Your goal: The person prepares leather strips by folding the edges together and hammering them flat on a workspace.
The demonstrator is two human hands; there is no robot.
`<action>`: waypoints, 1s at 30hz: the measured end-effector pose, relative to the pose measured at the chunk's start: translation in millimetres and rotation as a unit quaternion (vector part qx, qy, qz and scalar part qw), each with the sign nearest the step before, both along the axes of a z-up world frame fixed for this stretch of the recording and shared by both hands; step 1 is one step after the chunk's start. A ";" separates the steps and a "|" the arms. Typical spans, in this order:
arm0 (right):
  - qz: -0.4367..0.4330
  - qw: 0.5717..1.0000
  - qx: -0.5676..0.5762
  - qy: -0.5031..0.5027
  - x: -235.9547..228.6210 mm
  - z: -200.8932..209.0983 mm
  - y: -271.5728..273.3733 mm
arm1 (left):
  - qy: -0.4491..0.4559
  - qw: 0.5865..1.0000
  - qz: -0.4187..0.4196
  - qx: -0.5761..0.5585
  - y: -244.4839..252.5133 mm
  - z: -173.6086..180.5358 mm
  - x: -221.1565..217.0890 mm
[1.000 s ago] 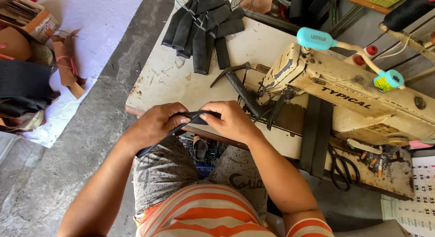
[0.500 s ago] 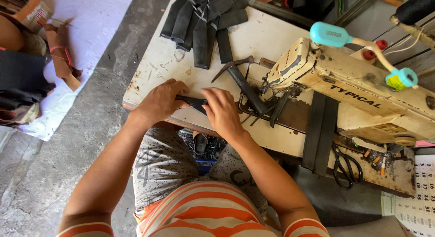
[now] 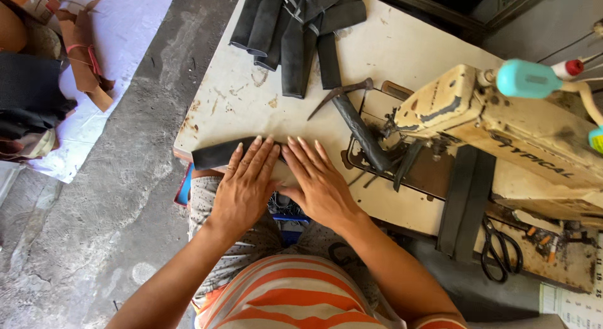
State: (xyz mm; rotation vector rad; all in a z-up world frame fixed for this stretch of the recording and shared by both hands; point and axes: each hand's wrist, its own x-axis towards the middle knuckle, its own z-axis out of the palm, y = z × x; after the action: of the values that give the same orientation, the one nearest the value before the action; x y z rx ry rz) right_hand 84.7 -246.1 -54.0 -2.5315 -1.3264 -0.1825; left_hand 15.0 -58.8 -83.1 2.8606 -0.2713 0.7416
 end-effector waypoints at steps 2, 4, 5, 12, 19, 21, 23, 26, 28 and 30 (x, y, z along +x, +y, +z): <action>0.002 0.999 -0.018 0.032 -3.4 6.1 -9.6 | 0.051 0.998 -0.011 -0.021 4.7 -1.4 -1.5; -0.032 0.998 -0.050 0.029 -13.2 1.2 -22.7 | 0.051 0.999 -0.009 -0.015 4.8 -0.6 -0.8; -0.068 0.994 -0.083 0.025 -19.3 -1.1 -31.2 | 0.050 0.999 -0.009 -0.009 3.0 -0.5 -0.9; -0.132 0.987 -0.085 0.034 -29.2 12.2 -27.0 | 0.056 0.998 -0.006 0.008 -2.6 5.5 3.9; -0.009 0.992 0.042 0.118 -15.1 0.3 13.1 | 0.090 0.995 0.017 0.031 2.9 0.0 -1.3; -0.014 0.993 0.036 0.108 -14.0 -4.9 13.4 | 0.106 0.994 0.019 0.032 11.4 1.0 -5.9; -0.015 0.993 0.051 0.109 -13.0 -3.5 13.2 | 0.167 0.980 0.052 0.097 22.6 3.5 -8.3; -0.027 0.996 0.030 0.080 -14.2 -6.2 15.2 | 0.131 0.991 0.031 -0.010 24.7 -1.3 -11.0; -0.029 0.997 0.021 0.063 -14.2 -7.9 16.8 | 0.128 0.991 0.037 0.005 21.7 1.4 -9.7; -0.033 0.998 0.011 0.047 -14.4 -9.5 19.8 | 0.126 0.991 0.042 0.021 18.1 5.0 -7.4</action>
State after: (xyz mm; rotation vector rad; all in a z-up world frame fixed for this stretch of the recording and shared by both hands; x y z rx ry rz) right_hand 70.3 -226.3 -63.4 -2.5329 -1.2006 -0.0895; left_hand 7.7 -40.7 -78.1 2.9789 -0.1333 0.3840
